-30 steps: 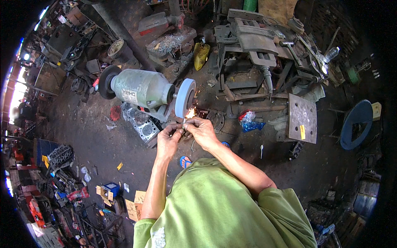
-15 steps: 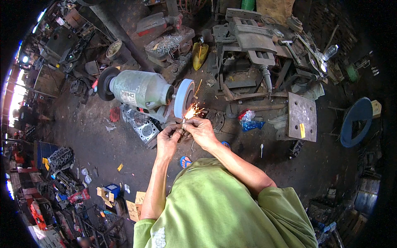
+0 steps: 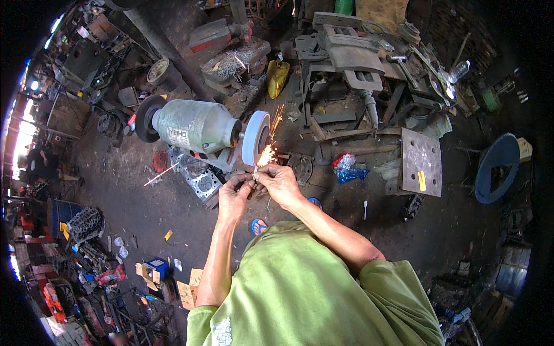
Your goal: The person repeatedly grinds small metal pieces against a bench grinder wheel, creating sparks. They pause to inspect the pieces and reposition them, then continue grinding. The person also briefly walks to a lathe and picks up a small metal rod before returning to the grinder.
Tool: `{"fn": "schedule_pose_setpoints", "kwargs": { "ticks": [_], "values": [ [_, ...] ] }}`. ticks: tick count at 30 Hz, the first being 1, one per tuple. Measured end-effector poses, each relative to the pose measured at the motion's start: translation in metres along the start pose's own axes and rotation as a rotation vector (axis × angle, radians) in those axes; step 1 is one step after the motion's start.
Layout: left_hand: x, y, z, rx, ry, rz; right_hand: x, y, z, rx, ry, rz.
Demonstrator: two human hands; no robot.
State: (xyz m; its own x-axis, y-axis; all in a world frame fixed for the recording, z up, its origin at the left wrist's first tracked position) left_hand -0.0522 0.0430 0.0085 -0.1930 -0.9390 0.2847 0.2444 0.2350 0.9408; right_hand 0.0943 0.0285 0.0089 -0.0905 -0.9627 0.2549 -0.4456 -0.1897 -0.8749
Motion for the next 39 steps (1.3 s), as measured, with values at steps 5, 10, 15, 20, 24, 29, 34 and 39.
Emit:
{"fn": "schedule_pose_setpoints", "kwargs": {
  "ticks": [5, 10, 15, 20, 24, 29, 34, 39],
  "values": [
    [0.001, 0.0, 0.001, -0.037, -0.005, 0.005, 0.002, 0.001, 0.0, -0.033, 0.017, -0.041],
    [0.0, 0.0, 0.002, -0.043, -0.01, 0.021, 0.002, 0.0, -0.001, -0.018, 0.023, -0.022],
    [0.0, 0.002, 0.002, -0.07, -0.015, 0.004, 0.0, 0.001, -0.001, 0.008, 0.031, -0.021],
    [0.0, 0.003, 0.002, -0.056, -0.005, 0.005, 0.001, 0.001, 0.0, -0.004, 0.036, -0.031],
    [0.0, 0.002, 0.002, -0.04, -0.021, -0.012, 0.0, 0.001, 0.0, -0.006, 0.017, -0.028],
    [0.002, 0.003, 0.001, -0.037, -0.001, -0.017, 0.002, 0.002, 0.0, -0.026, 0.005, -0.057],
    [0.017, 0.004, 0.004, -0.081, -0.013, 0.029, 0.012, 0.0, 0.003, 0.025, -0.059, -0.076],
    [0.033, 0.0, 0.007, 0.035, -0.029, 0.048, 0.02, 0.003, 0.008, 0.046, -0.165, -0.294]
  ]
}}
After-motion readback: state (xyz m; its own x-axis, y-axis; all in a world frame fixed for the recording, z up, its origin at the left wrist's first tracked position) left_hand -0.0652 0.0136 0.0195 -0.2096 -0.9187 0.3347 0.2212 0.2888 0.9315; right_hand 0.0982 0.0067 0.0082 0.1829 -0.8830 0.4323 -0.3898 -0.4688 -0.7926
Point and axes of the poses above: each hand's wrist, its own x-axis away from the middle knuckle, its own z-axis out of the back of the hand, y = z × x, the point moved 3 cm from there along -x, towards the middle knuckle, and after that the axes turned 11 degrees about -x, right-handed, at the moved point
